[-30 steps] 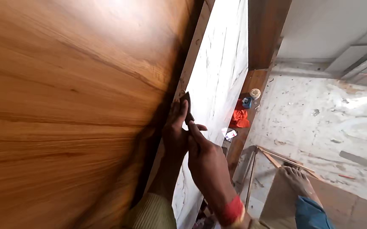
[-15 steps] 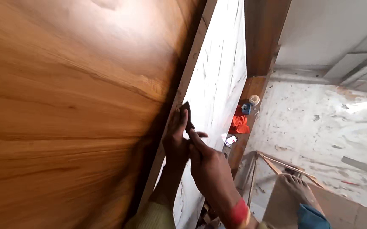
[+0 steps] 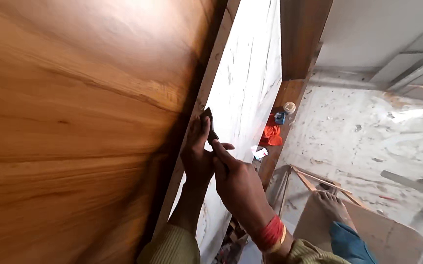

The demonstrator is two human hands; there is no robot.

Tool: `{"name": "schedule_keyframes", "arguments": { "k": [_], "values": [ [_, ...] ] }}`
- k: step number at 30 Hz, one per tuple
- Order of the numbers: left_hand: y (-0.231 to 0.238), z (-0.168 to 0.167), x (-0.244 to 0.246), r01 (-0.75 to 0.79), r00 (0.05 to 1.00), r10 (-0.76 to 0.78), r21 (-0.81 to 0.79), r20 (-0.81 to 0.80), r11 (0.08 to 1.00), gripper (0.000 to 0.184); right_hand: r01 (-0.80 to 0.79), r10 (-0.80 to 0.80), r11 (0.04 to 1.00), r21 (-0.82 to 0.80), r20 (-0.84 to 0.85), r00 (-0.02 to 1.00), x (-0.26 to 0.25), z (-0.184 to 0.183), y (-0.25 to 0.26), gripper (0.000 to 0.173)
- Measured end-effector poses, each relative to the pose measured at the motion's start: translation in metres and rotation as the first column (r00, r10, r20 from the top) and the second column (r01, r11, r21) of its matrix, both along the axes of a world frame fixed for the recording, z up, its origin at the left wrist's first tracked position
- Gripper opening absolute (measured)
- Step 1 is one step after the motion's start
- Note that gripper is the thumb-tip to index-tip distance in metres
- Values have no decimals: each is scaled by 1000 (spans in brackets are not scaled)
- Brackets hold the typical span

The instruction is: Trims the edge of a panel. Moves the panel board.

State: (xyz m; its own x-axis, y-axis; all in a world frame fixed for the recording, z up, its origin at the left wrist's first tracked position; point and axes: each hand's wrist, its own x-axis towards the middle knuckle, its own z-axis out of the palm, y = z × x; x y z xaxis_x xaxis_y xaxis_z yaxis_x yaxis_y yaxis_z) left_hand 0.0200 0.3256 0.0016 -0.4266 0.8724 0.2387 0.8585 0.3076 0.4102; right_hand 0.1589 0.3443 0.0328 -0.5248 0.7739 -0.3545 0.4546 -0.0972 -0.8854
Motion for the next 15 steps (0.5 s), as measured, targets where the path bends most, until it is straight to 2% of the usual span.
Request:
{"name": "schedule_keyframes", "arguments": {
  "k": [3, 5, 8, 10, 13, 15],
  "values": [
    [6, 2, -4, 22, 1000, -22, 15, -1, 1000, 60, 32, -31, 998, 46, -13, 999, -4, 1, 6, 45],
    [7, 0, -5, 11, 1000, -11, 19, -13, 1000, 56, 6, -6, 1000, 5, 4, 1000, -4, 2, 10, 43],
    [7, 4, -2, 4, 1000, -4, -8, -11, 1000, 61, -5, 5, 1000, -10, 1, 1000, -2, 5, 13, 45],
    [14, 1, -9, 19, 999, -19, 2, -43, 1000, 56, -8, 8, 1000, -31, -1, 1000, -5, 6, 18, 44],
    [1, 7, 0, 11, 999, -10, -28, 43, 1000, 53, -9, 9, 999, -40, 6, 1000, 0, 8, 5, 45],
    [13, 0, -13, 38, 999, -38, 5, 7, 999, 55, 8, -8, 1000, -19, 7, 1000, -7, 8, 18, 45]
  ]
}}
